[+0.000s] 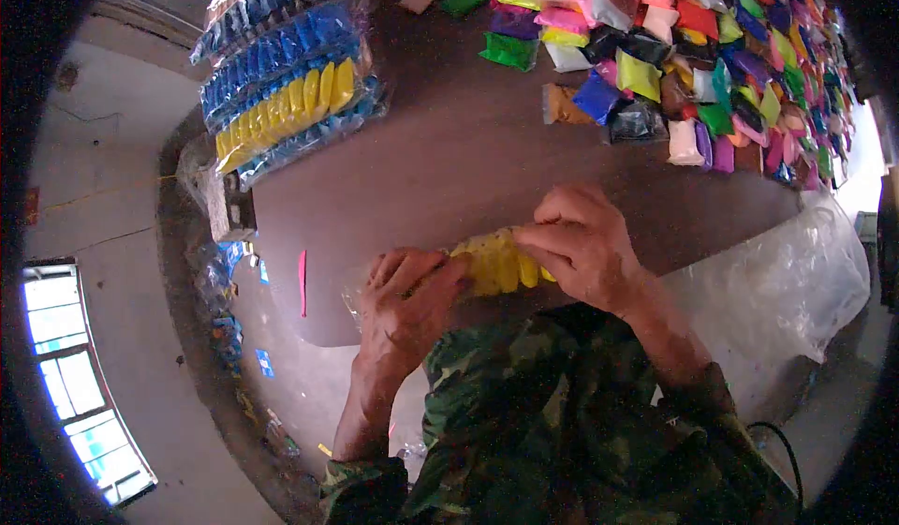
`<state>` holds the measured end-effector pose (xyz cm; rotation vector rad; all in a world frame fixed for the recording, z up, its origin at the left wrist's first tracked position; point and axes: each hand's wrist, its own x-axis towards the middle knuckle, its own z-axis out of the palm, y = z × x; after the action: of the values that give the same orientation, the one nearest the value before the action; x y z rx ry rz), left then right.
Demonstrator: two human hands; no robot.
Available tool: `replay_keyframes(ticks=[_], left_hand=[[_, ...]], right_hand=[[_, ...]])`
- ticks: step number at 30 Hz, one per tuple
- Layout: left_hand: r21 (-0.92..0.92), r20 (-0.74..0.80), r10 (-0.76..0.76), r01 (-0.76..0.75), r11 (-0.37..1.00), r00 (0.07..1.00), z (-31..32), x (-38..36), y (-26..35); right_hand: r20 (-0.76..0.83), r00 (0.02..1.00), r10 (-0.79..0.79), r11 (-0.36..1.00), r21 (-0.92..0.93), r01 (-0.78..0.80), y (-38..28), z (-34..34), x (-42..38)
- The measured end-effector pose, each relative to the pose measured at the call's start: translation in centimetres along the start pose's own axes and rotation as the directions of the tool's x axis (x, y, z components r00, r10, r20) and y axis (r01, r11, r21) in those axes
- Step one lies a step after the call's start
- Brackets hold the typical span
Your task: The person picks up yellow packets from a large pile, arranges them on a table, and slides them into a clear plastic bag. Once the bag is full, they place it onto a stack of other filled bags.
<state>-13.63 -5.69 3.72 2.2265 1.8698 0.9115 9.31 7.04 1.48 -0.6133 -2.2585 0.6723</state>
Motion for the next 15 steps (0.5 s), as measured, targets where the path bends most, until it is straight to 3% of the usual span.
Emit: replay_keyframes(ticks=[7,13,15], left_hand=[[0.039,0.01,0.067,-0.067,0.997,0.998,0.4,-0.6,-0.4],[0.141,-0.017,0.12,-0.116,0.983,0.993,0.5,-0.9,-0.1],[0.165,-0.005,0.13,-0.127,0.978,0.992,0.3,-0.7,0.1]], right_hand=[[-0.088,0.979,-0.185,0.977,-0.123,0.174,0.5,0.4,-1.3],[-0.154,0.959,-0.236,0.959,-0.194,0.205,0.5,0.8,-2.7],[-0.096,0.965,-0.245,0.955,-0.195,0.223,0.7,0.2,-3.1]])
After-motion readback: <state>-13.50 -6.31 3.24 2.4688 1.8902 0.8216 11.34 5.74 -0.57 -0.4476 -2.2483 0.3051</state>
